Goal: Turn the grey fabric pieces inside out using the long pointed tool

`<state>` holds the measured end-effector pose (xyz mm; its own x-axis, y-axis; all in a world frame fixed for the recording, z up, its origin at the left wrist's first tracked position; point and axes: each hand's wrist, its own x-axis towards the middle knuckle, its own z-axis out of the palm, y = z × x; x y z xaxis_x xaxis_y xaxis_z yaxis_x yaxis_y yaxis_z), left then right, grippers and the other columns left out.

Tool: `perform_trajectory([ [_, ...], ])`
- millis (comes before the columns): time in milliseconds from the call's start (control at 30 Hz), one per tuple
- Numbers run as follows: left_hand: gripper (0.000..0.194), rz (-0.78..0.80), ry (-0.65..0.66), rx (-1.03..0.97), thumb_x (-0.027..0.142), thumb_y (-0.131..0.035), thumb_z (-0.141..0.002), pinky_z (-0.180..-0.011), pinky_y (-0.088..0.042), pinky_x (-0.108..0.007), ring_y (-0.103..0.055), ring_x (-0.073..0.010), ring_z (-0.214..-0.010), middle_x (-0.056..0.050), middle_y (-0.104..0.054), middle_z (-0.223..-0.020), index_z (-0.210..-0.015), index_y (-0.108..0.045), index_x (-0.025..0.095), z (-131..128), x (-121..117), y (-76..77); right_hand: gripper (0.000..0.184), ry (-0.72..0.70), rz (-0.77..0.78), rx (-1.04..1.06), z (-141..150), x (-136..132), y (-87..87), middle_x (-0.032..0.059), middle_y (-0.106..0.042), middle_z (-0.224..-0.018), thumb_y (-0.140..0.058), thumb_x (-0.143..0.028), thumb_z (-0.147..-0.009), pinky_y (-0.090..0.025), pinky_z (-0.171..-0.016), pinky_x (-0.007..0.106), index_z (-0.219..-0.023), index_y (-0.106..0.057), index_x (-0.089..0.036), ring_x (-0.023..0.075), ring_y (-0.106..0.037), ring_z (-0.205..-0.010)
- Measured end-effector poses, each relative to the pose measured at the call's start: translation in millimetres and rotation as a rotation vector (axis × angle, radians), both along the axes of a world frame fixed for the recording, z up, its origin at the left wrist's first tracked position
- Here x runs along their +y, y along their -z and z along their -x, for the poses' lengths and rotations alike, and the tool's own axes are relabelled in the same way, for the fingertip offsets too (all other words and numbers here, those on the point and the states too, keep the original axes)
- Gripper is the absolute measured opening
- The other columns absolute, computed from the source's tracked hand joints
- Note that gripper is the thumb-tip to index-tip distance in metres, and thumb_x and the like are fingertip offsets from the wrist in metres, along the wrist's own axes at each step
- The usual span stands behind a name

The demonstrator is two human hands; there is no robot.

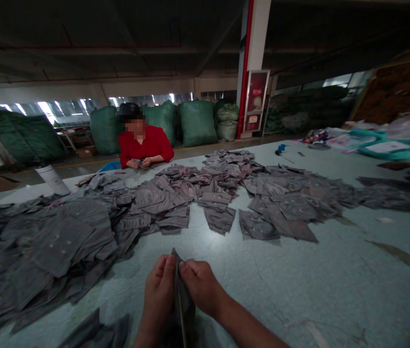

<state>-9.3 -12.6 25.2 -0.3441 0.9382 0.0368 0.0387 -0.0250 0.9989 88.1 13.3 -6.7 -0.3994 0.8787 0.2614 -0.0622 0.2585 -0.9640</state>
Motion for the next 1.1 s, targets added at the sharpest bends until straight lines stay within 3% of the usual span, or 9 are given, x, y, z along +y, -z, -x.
perform_trajectory([
  [67, 0.033, 0.003, -0.074, -0.216, 0.051, -0.056, -0.066, -0.047, -0.038, -0.019, -0.047, -0.0107, -0.051, 0.005, -0.051, -0.054, -0.066, -0.052, 0.018, -10, -1, 12.6, 0.045, 0.033, -0.043, -0.038, -3, 2, -2.1, -0.0039, -0.035, -0.051, -0.035, -0.048, -0.084, -0.025, -0.044, 0.02, -0.053, -0.037, -0.016, 0.0077, -0.032, -0.049],
  [133, 0.035, 0.011, -0.107, -0.257, 0.053, -0.057, -0.065, -0.048, -0.038, -0.02, -0.047, -0.0111, -0.051, 0.005, -0.051, -0.053, -0.066, -0.052, 0.018, -15, -2, 17.2, 0.045, 0.054, -0.001, 0.015, 1, -1, 1.3, -0.0037, -0.035, -0.051, -0.034, -0.05, -0.084, -0.026, -0.045, 0.02, -0.054, -0.038, -0.016, 0.008, -0.032, -0.05],
  [333, 0.031, 0.028, 0.008, 0.343, 0.046, -0.052, -0.072, -0.051, -0.035, -0.02, -0.045, -0.0118, -0.054, 0.004, -0.048, -0.052, -0.058, -0.053, 0.018, 2, -5, -9.2, 0.047, -0.048, 0.271, 0.344, 22, -16, 20.4, -0.0037, -0.034, -0.055, -0.038, -0.057, -0.079, -0.027, -0.044, 0.02, -0.063, -0.045, -0.014, 0.0077, -0.029, -0.05],
  [400, 0.032, 0.026, -0.005, 0.397, 0.047, -0.052, -0.071, -0.05, -0.035, -0.021, -0.046, -0.0122, -0.053, 0.004, -0.048, -0.051, -0.057, -0.053, 0.018, 3, -6, -10.2, 0.045, -0.082, 0.294, 0.367, 22, -15, 19.7, -0.0037, -0.034, -0.055, -0.039, -0.056, -0.079, -0.026, -0.044, 0.019, -0.064, -0.045, -0.014, 0.0075, -0.028, -0.05],
  [600, 0.037, 0.018, -0.205, -0.122, 0.056, -0.052, -0.067, -0.049, -0.039, -0.021, -0.046, -0.0116, -0.05, 0.005, -0.048, -0.051, -0.064, -0.051, 0.019, -19, -4, 12.5, 0.047, -0.059, 0.053, 0.014, 1, 3, 2.3, -0.0053, -0.029, -0.048, -0.038, -0.052, -0.081, -0.02, -0.041, 0.019, -0.05, -0.034, -0.016, 0.0064, -0.027, -0.046],
  [667, 0.038, 0.017, -0.208, -0.13, 0.056, -0.053, -0.066, -0.049, -0.04, -0.021, -0.047, -0.0118, -0.051, 0.004, -0.049, -0.052, -0.065, -0.052, 0.018, -22, -6, 13.3, 0.047, -0.058, 0.034, 0.011, 0, 1, 1.6, -0.0053, -0.03, -0.048, -0.037, -0.051, -0.081, -0.021, -0.041, 0.019, -0.05, -0.035, -0.017, 0.0065, -0.027, -0.046],
  [867, 0.036, -0.001, -0.022, 0.265, 0.051, -0.049, -0.072, -0.049, -0.038, -0.02, -0.045, -0.0122, -0.052, 0.004, -0.048, -0.052, -0.057, -0.052, 0.019, -2, -8, -4.2, 0.045, 0.042, 0.191, 0.307, 20, -16, 20.3, -0.0033, -0.036, -0.055, -0.036, -0.054, -0.082, -0.029, -0.046, 0.02, -0.06, -0.042, -0.015, 0.0078, -0.032, -0.051],
  [967, 0.033, 0.006, 0.053, 0.333, 0.049, -0.048, -0.073, -0.055, -0.04, -0.022, -0.05, -0.0148, -0.059, 0.002, -0.053, -0.059, -0.066, -0.058, 0.018, 7, 1, -14.9, 0.046, -0.043, 0.226, 0.302, 21, -11, 19.6, -0.0045, -0.034, -0.051, -0.036, -0.055, -0.081, -0.025, -0.042, 0.019, -0.059, -0.041, -0.016, 0.0066, -0.029, -0.047],
  [1100, 0.03, 0.023, 0.044, 0.288, 0.047, -0.052, -0.07, -0.048, -0.036, -0.021, -0.046, -0.0129, -0.052, 0.003, -0.049, -0.054, -0.067, -0.059, 0.018, 7, 11, -17.2, 0.048, -0.064, 0.181, 0.175, 12, -1, 6.7, -0.0049, -0.034, -0.049, -0.038, -0.057, -0.079, -0.024, -0.04, 0.018, -0.054, -0.038, -0.016, 0.0061, -0.029, -0.045],
])
